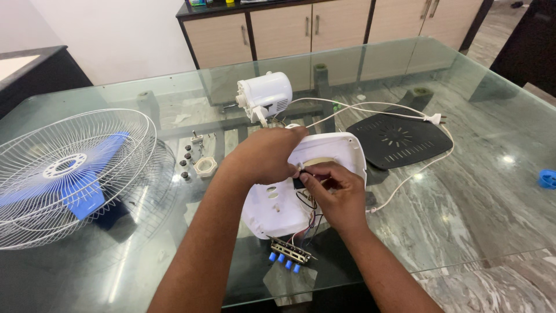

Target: The person uses a screwdriver to manipulate wires and components inside the back housing of a disassembled electric fan. They repeatedly connect and disconnect a small black switch, reposition the housing, and adjust the wiring.

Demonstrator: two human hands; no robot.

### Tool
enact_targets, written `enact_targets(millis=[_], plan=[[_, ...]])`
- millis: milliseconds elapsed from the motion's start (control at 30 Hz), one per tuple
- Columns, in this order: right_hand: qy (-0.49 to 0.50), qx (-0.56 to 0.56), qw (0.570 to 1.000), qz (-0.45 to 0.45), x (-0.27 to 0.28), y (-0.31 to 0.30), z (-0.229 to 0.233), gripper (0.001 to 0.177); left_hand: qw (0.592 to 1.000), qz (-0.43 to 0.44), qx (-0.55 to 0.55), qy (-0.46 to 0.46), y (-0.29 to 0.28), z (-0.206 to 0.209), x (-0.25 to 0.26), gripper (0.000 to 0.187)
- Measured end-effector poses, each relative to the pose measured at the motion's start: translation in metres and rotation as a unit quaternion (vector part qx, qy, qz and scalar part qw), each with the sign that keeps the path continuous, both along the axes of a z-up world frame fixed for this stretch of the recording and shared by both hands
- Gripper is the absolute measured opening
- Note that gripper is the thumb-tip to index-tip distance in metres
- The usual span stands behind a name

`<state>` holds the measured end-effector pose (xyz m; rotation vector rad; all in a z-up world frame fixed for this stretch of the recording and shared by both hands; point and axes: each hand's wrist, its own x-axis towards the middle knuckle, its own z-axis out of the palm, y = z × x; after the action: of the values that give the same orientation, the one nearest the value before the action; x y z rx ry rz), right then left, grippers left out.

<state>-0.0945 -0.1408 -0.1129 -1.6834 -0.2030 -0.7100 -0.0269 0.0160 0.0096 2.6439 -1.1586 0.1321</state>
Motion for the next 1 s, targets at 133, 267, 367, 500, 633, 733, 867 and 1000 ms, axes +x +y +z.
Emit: enact_targets(millis=[133,267,367,500,633,733,867,1000], plan=[[0.016,0.027,0.999,0.011,0.001,0.001,-0.004,0.015,1.0,-0.004,-0.025,0.001,0.003,0.001,-0.003,0.069],[0.027,0.022,0.999,0.01,0.0,-0.003,-0.007,0.017,0.999,0.021,-0.022,0.009,0.002,0.002,-0.006,0.068],[0.04,0.061,0.997,0.031,0.004,-0.004,-0.007,0.019,1.0,0.022,-0.02,-0.002,0.002,0.003,-0.006,0.065],[0.047,0.061,0.997,0.031,0.005,-0.005,-0.008,0.021,0.999,0.02,-0.018,-0.017,0.001,0.002,-0.007,0.061],[0.058,0.043,0.997,0.011,0.003,-0.004,-0.006,0.022,0.999,0.021,-0.024,-0.03,0.0,0.002,-0.009,0.062],[0.017,0.008,1.0,0.007,0.0,-0.004,0.0,0.022,0.998,0.038,-0.018,-0.036,-0.001,0.002,-0.011,0.063],[-0.053,-0.028,0.998,-0.014,-0.008,-0.006,0.005,0.021,0.998,0.04,-0.016,-0.037,0.0,0.003,-0.012,0.063],[-0.189,-0.016,0.966,-0.176,-0.02,-0.015,0.001,0.019,0.998,0.05,-0.013,-0.02,0.0,0.005,-0.015,0.063]])
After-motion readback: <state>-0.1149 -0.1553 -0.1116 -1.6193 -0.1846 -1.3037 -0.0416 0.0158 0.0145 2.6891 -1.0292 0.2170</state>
